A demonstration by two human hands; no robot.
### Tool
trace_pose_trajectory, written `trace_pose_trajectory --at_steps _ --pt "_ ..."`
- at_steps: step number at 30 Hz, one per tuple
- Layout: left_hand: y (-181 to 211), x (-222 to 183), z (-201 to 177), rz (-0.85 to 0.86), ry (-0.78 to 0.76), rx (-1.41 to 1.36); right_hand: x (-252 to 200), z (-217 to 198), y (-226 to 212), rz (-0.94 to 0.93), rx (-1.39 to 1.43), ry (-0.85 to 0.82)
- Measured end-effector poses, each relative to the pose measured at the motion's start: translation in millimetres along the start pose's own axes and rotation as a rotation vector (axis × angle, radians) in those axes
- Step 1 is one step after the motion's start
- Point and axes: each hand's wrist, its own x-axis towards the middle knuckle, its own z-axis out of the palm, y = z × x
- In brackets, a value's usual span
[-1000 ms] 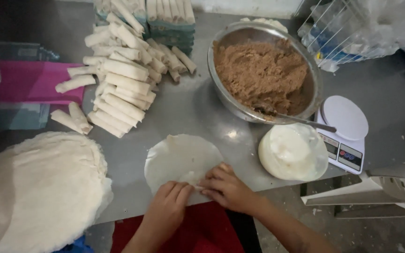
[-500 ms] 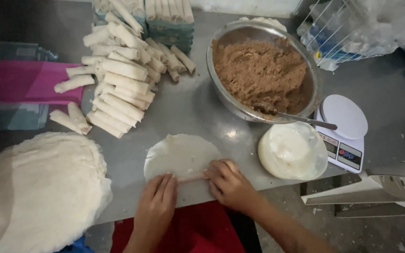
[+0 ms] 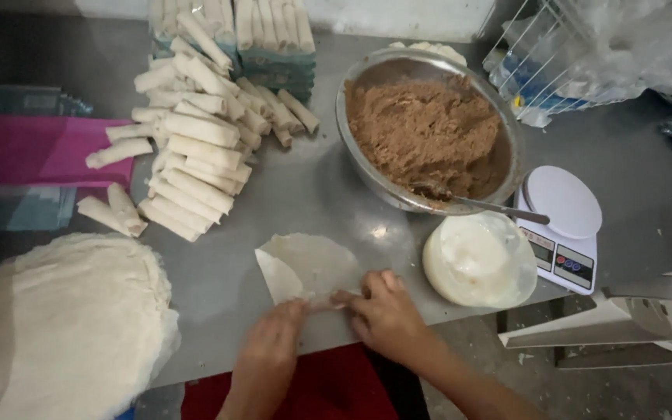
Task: A person is manually assembling spring rolls by placing filling on wrappers and rolling them up on a production table.
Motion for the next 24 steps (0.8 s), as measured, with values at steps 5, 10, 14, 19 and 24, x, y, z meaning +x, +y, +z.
trace_pose_trajectory --at_steps 5,10,14,19,24 --pt "-7.8 8.7 2.7 -0.199 0.117 -0.403 1.4 5.2 -7.2 0.063 0.04 -0.02" --pt "-9.7 8.4 -1.2 0.021 0.078 -0.266 10.3 14.7 -21.6 -0.026 0.404 0.052" --pt "-17.7 18.2 -3.2 0.047 -0.141 -0.342 27.6 -4.9 -12.2 -0.078 0.625 -0.074" --pt "-27.8 31.4 8.9 -0.217 -0.27 -0.634 34.0 6.4 4.5 -0.137 0.543 -0.117" --pt "-33.4 34.3 13.8 -0.152 -0.068 -0.478 42.7 7.6 -3.7 -0.253 0.25 0.041"
